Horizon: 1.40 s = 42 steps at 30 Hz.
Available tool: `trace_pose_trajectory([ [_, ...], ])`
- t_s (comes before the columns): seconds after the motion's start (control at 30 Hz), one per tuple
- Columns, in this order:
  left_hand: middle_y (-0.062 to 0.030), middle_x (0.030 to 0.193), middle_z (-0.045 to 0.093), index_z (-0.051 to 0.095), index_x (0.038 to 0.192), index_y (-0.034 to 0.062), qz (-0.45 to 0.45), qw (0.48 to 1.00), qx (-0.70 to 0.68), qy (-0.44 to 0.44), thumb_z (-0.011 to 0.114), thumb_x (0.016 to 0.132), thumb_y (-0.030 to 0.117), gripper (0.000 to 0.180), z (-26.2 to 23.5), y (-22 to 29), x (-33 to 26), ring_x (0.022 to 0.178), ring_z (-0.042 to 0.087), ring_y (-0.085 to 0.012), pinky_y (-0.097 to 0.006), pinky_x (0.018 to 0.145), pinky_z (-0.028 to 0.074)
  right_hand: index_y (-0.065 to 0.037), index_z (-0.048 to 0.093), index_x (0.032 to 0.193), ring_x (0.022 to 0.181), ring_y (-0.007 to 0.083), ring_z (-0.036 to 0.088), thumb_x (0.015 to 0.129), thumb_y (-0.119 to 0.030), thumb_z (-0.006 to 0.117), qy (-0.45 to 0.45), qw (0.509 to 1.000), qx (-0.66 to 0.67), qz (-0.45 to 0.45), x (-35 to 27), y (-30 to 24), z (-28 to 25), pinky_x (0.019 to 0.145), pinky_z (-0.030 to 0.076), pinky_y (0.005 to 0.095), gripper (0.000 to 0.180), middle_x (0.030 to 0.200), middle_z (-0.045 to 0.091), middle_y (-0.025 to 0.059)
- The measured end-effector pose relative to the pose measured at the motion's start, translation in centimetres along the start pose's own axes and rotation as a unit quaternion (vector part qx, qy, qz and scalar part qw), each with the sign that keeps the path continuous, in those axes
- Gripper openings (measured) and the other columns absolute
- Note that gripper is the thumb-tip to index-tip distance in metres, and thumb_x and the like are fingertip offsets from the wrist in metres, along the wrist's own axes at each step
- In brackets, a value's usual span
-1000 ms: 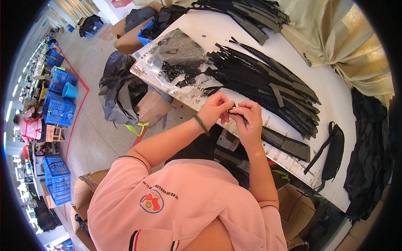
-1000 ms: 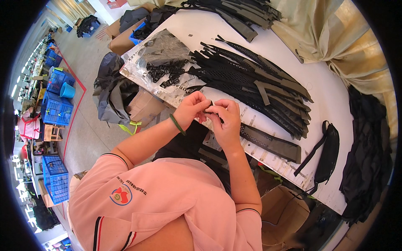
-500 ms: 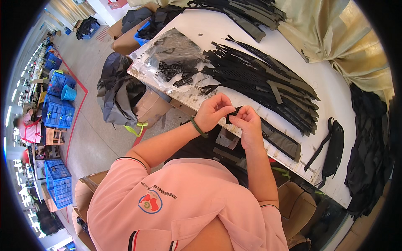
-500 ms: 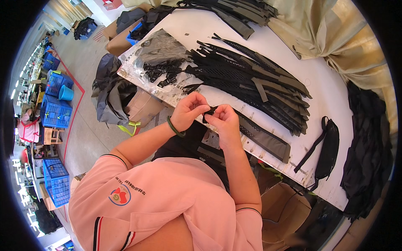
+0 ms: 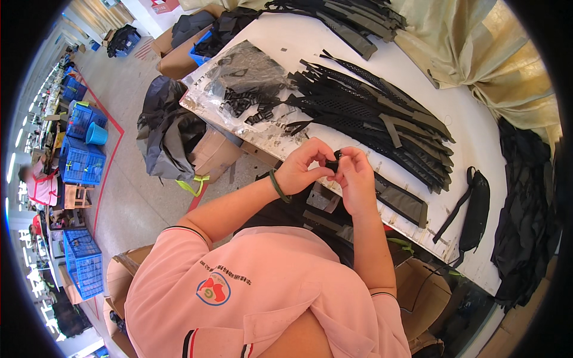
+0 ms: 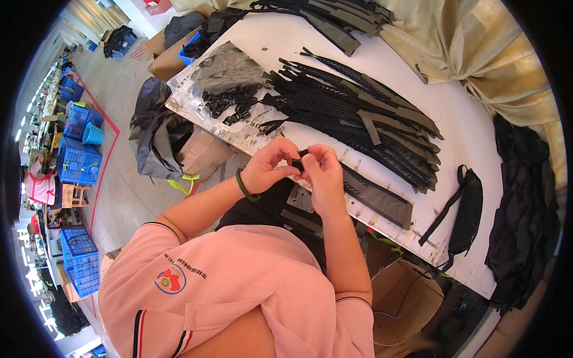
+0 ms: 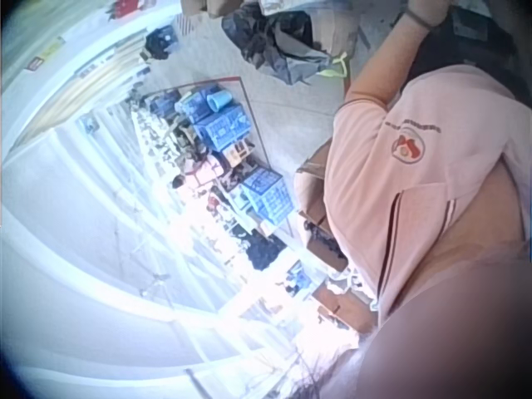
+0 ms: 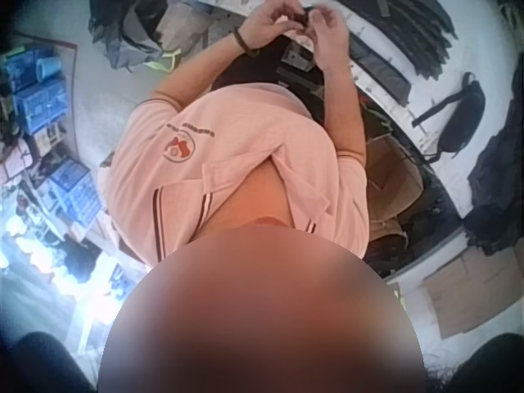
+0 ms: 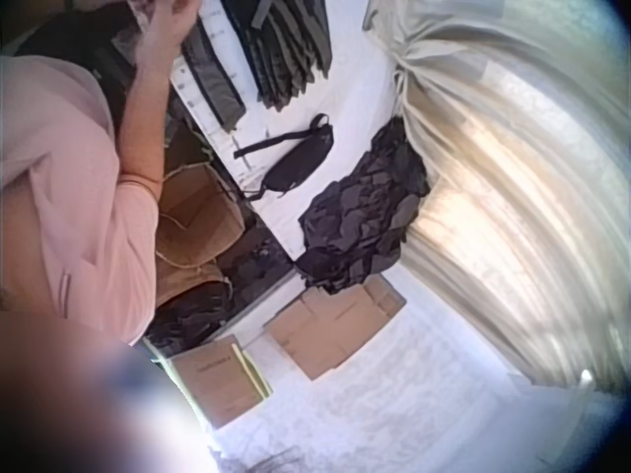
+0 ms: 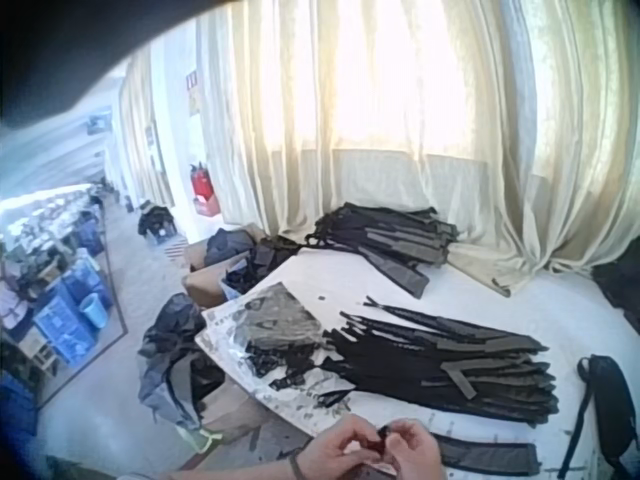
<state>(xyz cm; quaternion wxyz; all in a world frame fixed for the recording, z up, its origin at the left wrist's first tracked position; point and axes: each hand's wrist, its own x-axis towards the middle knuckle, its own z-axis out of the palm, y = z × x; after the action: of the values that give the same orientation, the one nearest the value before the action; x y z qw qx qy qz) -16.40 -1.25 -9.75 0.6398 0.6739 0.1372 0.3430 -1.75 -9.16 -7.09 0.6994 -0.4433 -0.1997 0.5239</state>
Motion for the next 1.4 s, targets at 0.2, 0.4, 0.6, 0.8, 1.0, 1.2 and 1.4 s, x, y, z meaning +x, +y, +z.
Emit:
trace_pose_trajectory([
  [0.2,-0.0021,0.099,0.049,0.053,0.101,0.0051,0.045,0.984,0.165,-0.053,0.059,0.082,-0.007,0.023,-0.3,0.6,-0.1,0.090,0.050,-0.0121,-0.025,0.077,0.043,0.000,0.060,0.093,0.071,0.0055,0.052,0.090,-0.012,0.060,-0.094,0.968,-0.233,-0.017,1.2,0.0,-1.2,0.063,0.044,0.0210,0.012,0.080,0.060,-0.0002],
  [0.4,-0.0005,0.093,0.051,0.050,0.100,0.0064,-0.141,0.989,-0.027,-0.041,0.057,0.084,-0.005,0.021,-0.1,1.2,-2.5,0.079,0.051,-0.0108,-0.024,0.072,0.043,0.001,0.061,0.089,0.068,0.0059,0.052,0.089,-0.013,0.061,-0.071,0.956,-0.283,-0.035,1.9,-0.5,-0.8,0.062,0.043,0.0205,0.014,0.077,0.060,0.0010],
  [0.6,-0.0007,0.090,0.051,0.050,0.105,0.0082,-0.282,0.894,-0.322,0.133,0.064,0.082,0.002,0.027,-3.9,0.3,-9.5,0.067,0.053,-0.0118,-0.025,0.060,0.045,-0.007,0.063,0.092,0.085,0.0306,0.056,0.075,-0.004,0.067,0.064,0.673,-0.644,-0.358,9.4,-5.2,-6.5,0.075,0.045,0.0375,0.018,0.087,0.061,0.0103],
  [0.8,-0.0049,0.098,0.054,0.053,0.112,0.0076,-0.170,0.887,0.399,0.160,0.069,0.083,0.020,0.035,-6.7,1.0,-10.6,0.065,0.053,-0.0097,-0.025,0.058,0.045,-0.011,0.067,0.099,0.094,0.0269,0.056,0.076,0.001,0.059,0.046,0.559,-0.810,-0.173,14.3,-7.9,-12.6,0.085,0.041,0.0407,0.027,0.094,0.064,0.0058],
  [1.0,-0.0092,0.105,0.061,0.056,0.111,0.0041,-0.338,0.923,-0.183,0.001,0.054,0.093,0.024,0.027,-3.2,-0.3,-3.8,0.068,0.058,-0.0125,-0.025,0.063,0.047,-0.012,0.068,0.088,0.087,0.0226,0.057,0.079,-0.004,0.060,0.054,0.512,-0.762,-0.394,11.5,-8.5,-9.2,0.086,0.039,0.0376,0.014,0.085,0.064,0.0025],
  [1.2,-0.0076,0.099,0.062,0.058,0.110,0.0053,-0.311,0.792,-0.503,0.152,0.054,0.094,0.031,0.030,-0.5,-3.0,3.1,0.069,0.059,-0.0146,-0.028,0.063,0.049,-0.010,0.067,0.089,0.087,0.0232,0.056,0.069,0.001,0.059,-0.022,0.553,-0.755,-0.352,2.5,-8.4,-8.2,0.088,0.038,0.0385,0.025,0.082,0.061,0.0035],
  [1.4,-0.0005,0.084,0.063,0.062,0.097,0.0083,-0.241,0.861,-0.386,0.229,0.061,0.091,0.024,0.016,-3.4,-6.0,2.5,0.063,0.056,-0.0106,-0.025,0.060,0.047,-0.009,0.068,0.092,0.093,0.0257,0.054,0.065,0.005,0.057,-0.025,0.551,-0.794,-0.255,-3.2,-6.1,-17.1,0.092,0.036,0.0401,0.032,0.086,0.061,0.0054],
])
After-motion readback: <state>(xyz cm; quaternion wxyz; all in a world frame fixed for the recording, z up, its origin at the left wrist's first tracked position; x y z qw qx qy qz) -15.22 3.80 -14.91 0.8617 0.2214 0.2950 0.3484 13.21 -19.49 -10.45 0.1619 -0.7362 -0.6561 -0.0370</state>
